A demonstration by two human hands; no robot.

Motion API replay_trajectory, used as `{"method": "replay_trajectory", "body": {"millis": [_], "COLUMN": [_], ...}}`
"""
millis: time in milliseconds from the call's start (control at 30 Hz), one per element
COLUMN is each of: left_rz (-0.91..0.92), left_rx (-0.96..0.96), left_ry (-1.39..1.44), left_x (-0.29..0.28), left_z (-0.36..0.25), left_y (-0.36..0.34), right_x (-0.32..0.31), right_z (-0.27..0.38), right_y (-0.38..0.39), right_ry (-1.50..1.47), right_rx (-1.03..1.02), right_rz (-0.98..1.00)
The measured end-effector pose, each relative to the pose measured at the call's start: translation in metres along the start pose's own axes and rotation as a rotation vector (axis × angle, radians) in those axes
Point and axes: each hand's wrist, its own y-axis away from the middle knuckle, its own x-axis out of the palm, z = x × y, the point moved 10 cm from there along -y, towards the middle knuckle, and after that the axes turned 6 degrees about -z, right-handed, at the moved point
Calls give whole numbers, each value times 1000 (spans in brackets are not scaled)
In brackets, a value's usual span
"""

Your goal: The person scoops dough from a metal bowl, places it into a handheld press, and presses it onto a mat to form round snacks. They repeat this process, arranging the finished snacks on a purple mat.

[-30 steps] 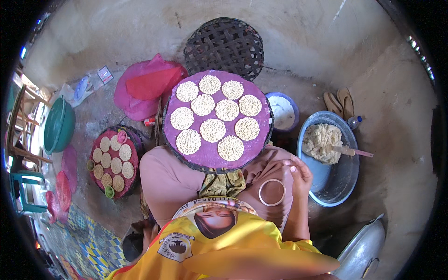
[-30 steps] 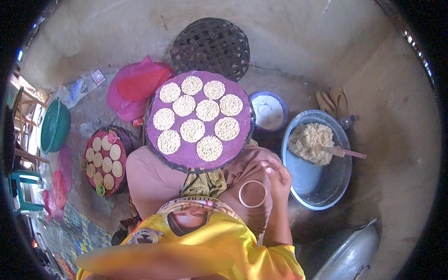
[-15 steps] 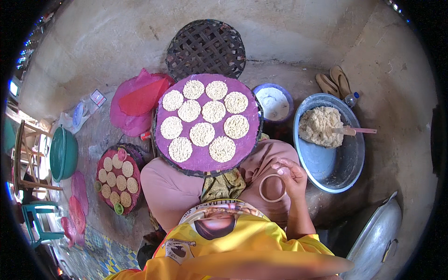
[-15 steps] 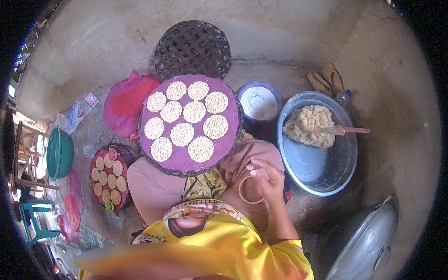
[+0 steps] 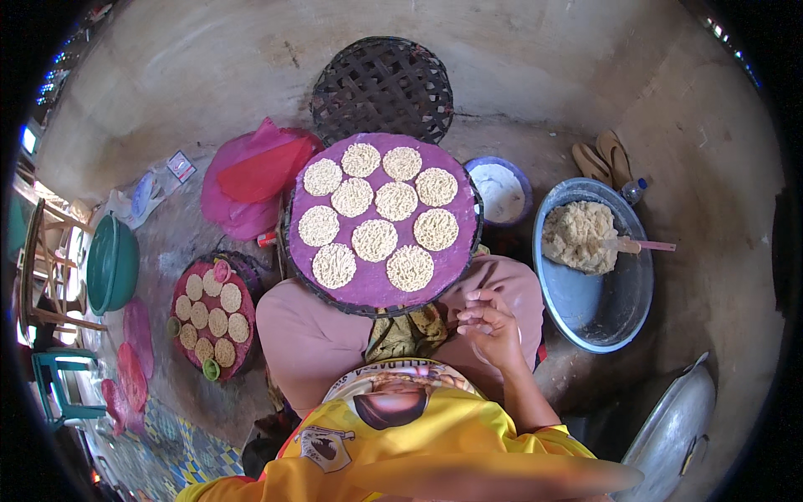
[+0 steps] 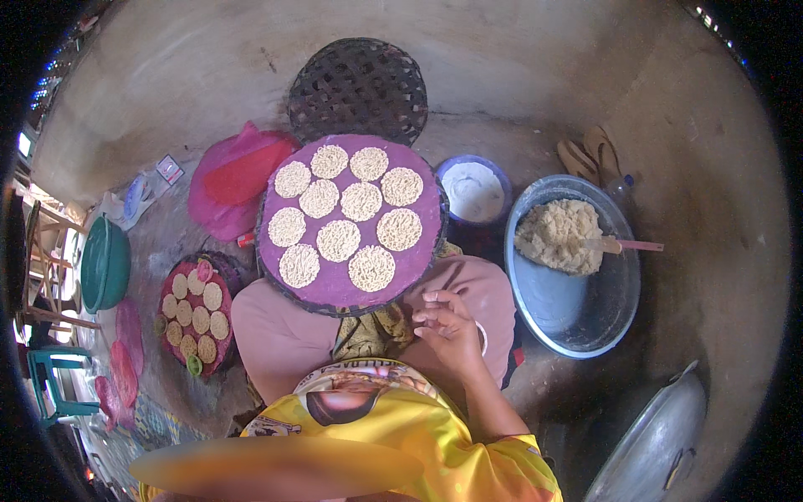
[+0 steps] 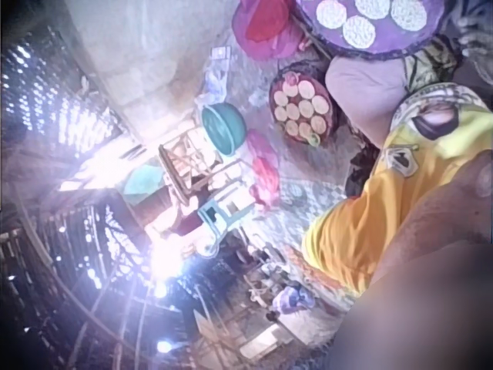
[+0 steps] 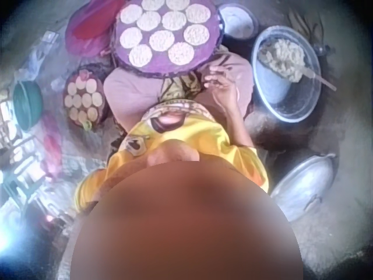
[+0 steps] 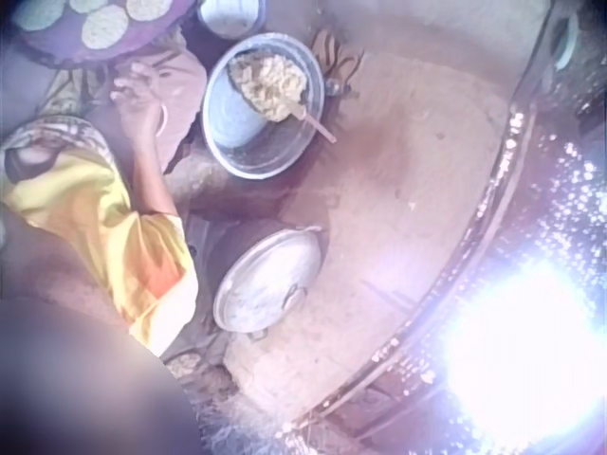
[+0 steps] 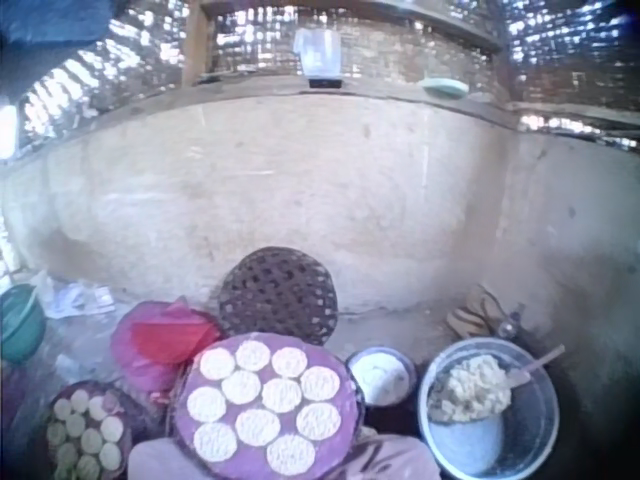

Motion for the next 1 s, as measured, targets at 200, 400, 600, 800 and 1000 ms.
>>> {"method": "replay_trajectory", "body": {"millis": [200, 400, 600, 800, 1000], "left_rz": [22, 59, 241, 986, -86], "left_rx": [-3, 28, 41, -99, 687], "left_ry": [-12, -35, -145, -449, 777], "left_x": [0, 3, 6, 5, -106], "left_z": [9, 20, 0, -53, -275], "left_y": [12, 37, 62, 83, -53], "right_x": [5, 1, 6, -23, -32], "right_z": [-25, -16, 9, 51, -23], "right_y": [5, 6, 0, -53, -161], "right_ry": [-249, -72, 56, 179, 286], "right_rx": [244, 127, -23, -266, -23], "right_rz": [12, -1, 43, 52, 0]}}
